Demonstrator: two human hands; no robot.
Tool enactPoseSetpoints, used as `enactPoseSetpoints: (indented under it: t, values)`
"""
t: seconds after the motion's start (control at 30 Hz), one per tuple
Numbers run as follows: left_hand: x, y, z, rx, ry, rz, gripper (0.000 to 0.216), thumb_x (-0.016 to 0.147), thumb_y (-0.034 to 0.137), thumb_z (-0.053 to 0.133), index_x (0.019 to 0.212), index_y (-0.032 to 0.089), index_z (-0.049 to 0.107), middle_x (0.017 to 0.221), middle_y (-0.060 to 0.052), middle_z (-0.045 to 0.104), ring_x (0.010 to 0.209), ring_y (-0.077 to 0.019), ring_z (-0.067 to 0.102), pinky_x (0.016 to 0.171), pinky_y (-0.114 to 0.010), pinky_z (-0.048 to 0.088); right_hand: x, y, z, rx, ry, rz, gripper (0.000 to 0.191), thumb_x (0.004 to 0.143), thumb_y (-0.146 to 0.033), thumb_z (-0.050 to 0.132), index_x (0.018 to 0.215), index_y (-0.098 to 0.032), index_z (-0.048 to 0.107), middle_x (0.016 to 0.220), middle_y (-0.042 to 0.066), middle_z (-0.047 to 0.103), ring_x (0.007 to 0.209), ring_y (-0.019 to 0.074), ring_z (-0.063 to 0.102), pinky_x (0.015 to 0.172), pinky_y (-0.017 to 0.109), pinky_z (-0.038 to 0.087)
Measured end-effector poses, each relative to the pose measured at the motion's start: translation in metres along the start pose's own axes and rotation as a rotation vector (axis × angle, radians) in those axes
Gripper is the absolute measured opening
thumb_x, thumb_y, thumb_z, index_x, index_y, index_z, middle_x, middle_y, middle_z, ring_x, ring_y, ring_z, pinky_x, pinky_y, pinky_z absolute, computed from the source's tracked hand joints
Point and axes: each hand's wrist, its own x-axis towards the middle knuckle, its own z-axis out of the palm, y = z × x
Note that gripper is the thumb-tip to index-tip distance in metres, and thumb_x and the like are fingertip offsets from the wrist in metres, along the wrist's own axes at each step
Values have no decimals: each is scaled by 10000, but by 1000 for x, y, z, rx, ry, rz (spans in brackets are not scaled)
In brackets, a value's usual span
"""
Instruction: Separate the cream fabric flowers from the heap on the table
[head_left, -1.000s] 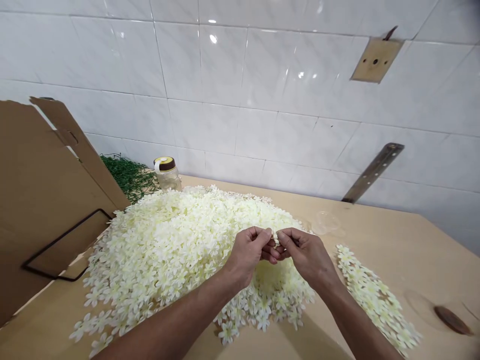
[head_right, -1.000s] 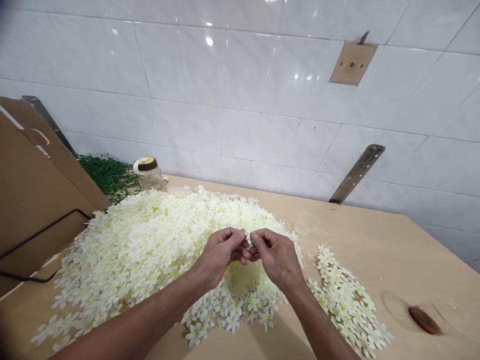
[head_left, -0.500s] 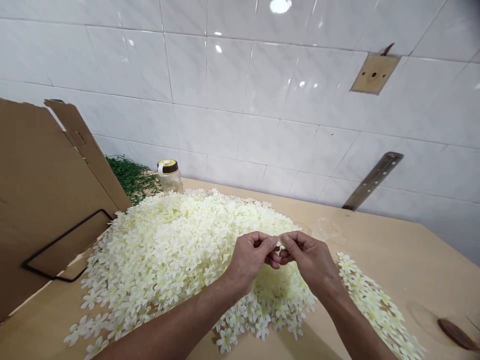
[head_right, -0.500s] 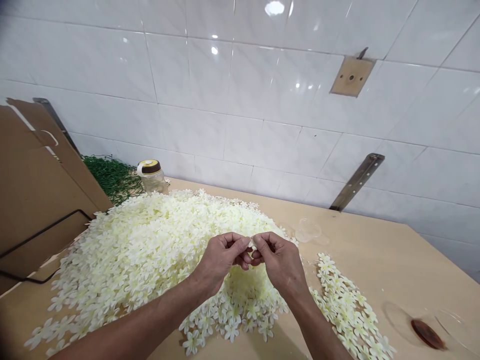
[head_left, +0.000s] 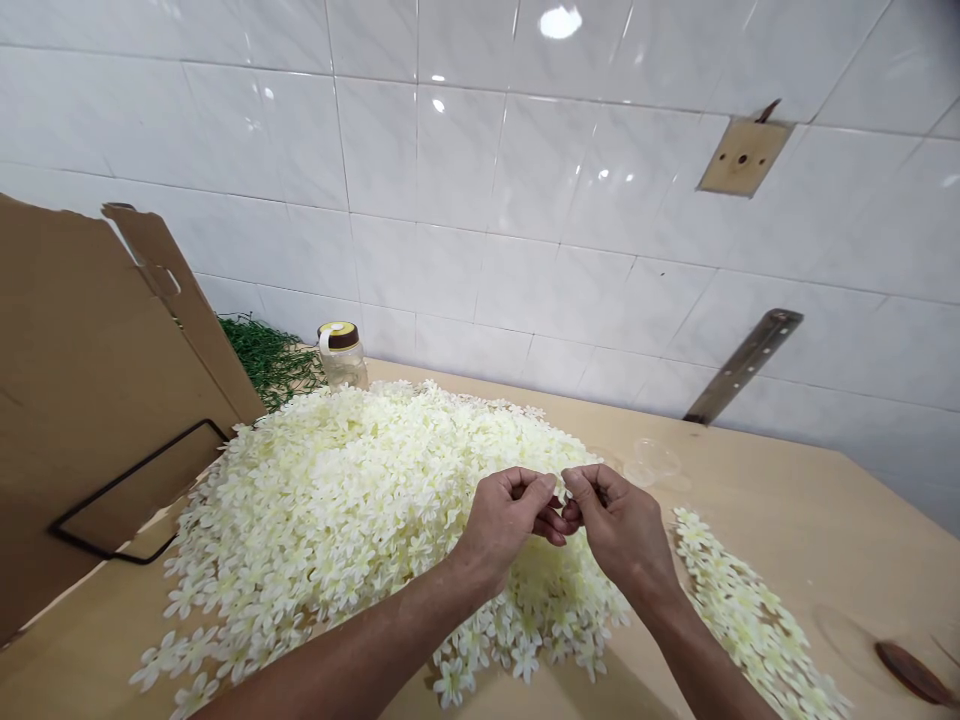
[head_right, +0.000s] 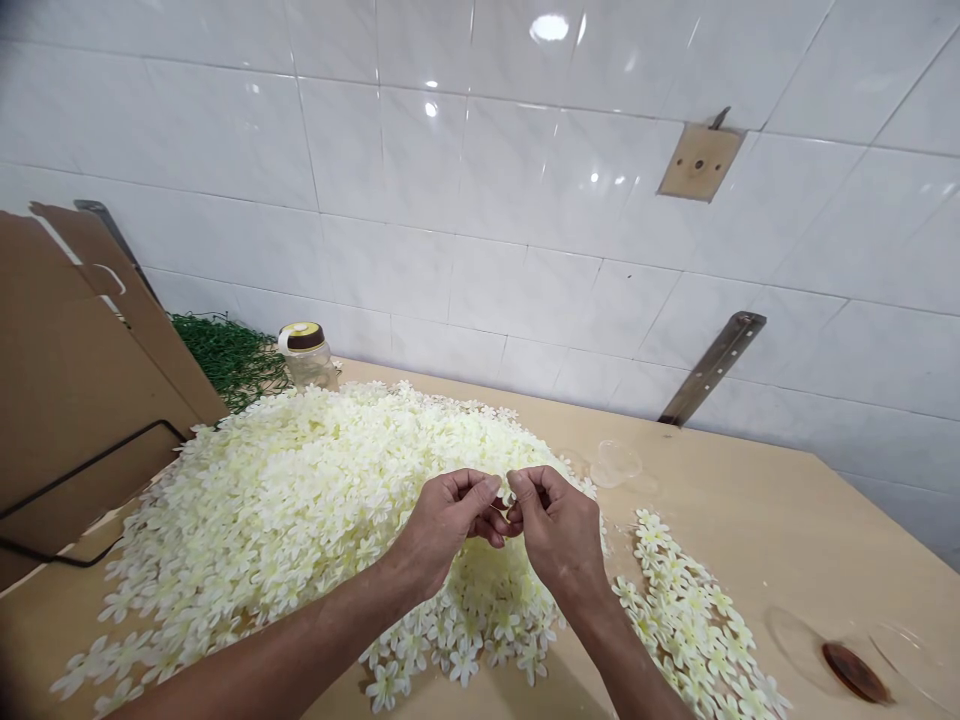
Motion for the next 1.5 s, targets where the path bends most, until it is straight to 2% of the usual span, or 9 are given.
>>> enactPoseSetpoints:
  t: [0.17,0.37,0.53,0.67,0.83,1.03,1.23,1.4,1.5]
  values:
    - [0,-1,-1,12,-19,5,287,763,366,756,761,99,648,635,-76,664,549,-154,621,584,-301,531,-2,-1,0,-79,18,-78,423,901,-595,526,751,-212,622,571,22,647,536,186,615,535,285,489]
    - [4,2,-4,1,34,-11,218,774,296,738,769,101,640,595,-54,639,511,-130,588,558,-276,506,9,5,-4,414,-179,124,428,840,-596,639,773,-174,614,723,61,670,609,180,631,582,326,553]
    - [8,13,-10,-56,90,-19,200,772,266,750,794,95,648,762,-87,674,563,-120,608,559,-261,496,13,1,-14,629,-235,194,405,791,-554,728,844,-169,615,1005,113,692,661,157,638,570,311,553]
    - [11,19,-13,-81,106,-17,184,792,255,739,789,95,648,802,-92,678,555,-102,599,555,-246,487,11,-6,-20,630,-308,200,381,766,-508,775,804,-169,605,997,100,682,684,147,629,608,305,556]
    - [10,23,-13,-69,94,-23,154,800,225,729,811,90,656,822,-97,677,561,-104,601,542,-245,491,12,-6,-22,611,-308,194,379,691,-433,853,898,-194,645,800,7,585,734,153,577,621,290,552]
    - [9,23,-13,-51,68,-34,199,779,263,754,800,93,653,817,-99,677,557,-105,601,534,-242,486,13,-1,-24,617,-333,172,465,676,-413,864,1017,-190,638,709,-18,534,585,110,472,479,228,430]
    - [9,20,-13,-23,53,-39,270,727,317,799,787,99,652,792,-97,676,562,-119,611,530,-253,485,13,-3,-22,527,-361,162,420,679,-472,840,899,-177,637,601,-26,515,554,120,466,468,233,399]
    - [11,17,-15,2,25,-20,261,741,318,780,812,102,652,798,-91,672,553,-119,609,519,-255,486,13,-2,-21,478,-387,121,436,654,-445,861,922,-176,648,723,13,592,636,140,532,507,247,458]
    - [11,17,-16,11,13,-15,247,757,316,764,816,102,654,800,-89,672,558,-117,609,520,-249,490,13,0,-21,470,-413,115,430,679,-443,849,948,-178,642,733,12,600,630,133,520,483,230,433]
